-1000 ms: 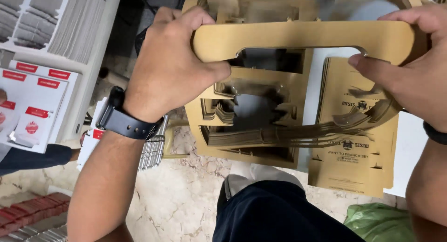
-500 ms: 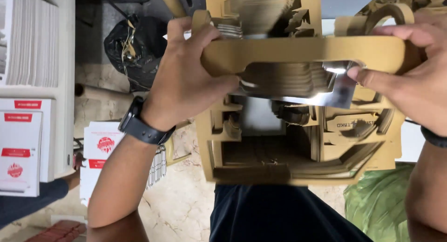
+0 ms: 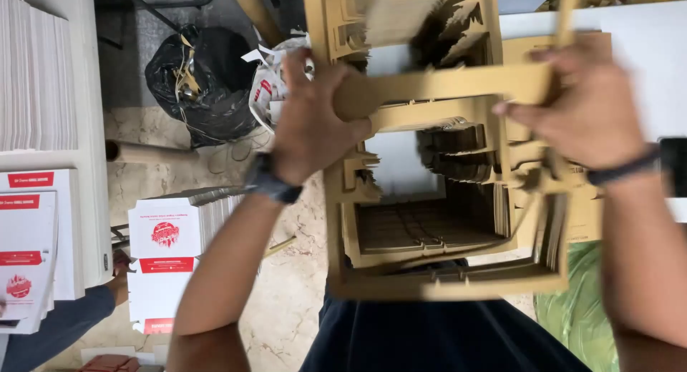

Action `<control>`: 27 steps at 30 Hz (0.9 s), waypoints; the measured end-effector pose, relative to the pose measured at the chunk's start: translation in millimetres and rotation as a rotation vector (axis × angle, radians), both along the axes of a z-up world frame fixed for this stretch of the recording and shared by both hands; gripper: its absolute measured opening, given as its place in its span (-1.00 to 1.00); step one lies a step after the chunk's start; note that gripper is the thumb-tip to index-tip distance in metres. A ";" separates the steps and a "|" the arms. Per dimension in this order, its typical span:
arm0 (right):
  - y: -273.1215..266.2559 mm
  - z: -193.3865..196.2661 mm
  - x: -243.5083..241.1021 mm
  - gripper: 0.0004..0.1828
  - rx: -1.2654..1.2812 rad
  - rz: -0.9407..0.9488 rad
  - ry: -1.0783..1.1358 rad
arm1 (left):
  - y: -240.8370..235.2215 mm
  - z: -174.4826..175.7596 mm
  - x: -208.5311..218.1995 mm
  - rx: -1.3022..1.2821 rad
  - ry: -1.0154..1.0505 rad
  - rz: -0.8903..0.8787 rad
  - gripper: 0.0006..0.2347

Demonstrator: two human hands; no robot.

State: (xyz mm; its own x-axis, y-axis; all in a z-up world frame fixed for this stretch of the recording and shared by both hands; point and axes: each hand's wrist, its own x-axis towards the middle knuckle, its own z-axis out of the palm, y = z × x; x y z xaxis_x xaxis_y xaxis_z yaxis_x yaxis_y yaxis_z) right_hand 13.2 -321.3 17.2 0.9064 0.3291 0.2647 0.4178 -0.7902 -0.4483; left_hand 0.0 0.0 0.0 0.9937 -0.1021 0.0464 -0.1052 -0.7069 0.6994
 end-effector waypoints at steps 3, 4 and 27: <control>14.0 -74.6 12.0 -0.05 -0.363 -0.283 0.748 | -14.1 -78.4 -1.0 0.225 0.293 0.020 -0.34; -0.4 -115.1 13.9 -0.15 -0.244 -0.268 0.641 | -18.2 -91.2 -1.5 0.242 0.372 0.060 -0.36; 19.4 -69.6 31.7 -0.13 -0.235 -0.236 0.854 | 4.1 -95.1 186.6 0.077 0.105 0.385 -0.26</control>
State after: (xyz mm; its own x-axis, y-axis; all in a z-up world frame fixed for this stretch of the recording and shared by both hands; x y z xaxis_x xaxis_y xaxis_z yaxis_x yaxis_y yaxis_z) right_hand 44.9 -301.9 -52.4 0.8141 0.0707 -0.5764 -0.1656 -0.9231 -0.3472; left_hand 186.6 4.1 -95.1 0.9589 0.2792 -0.0503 0.2463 -0.7317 0.6356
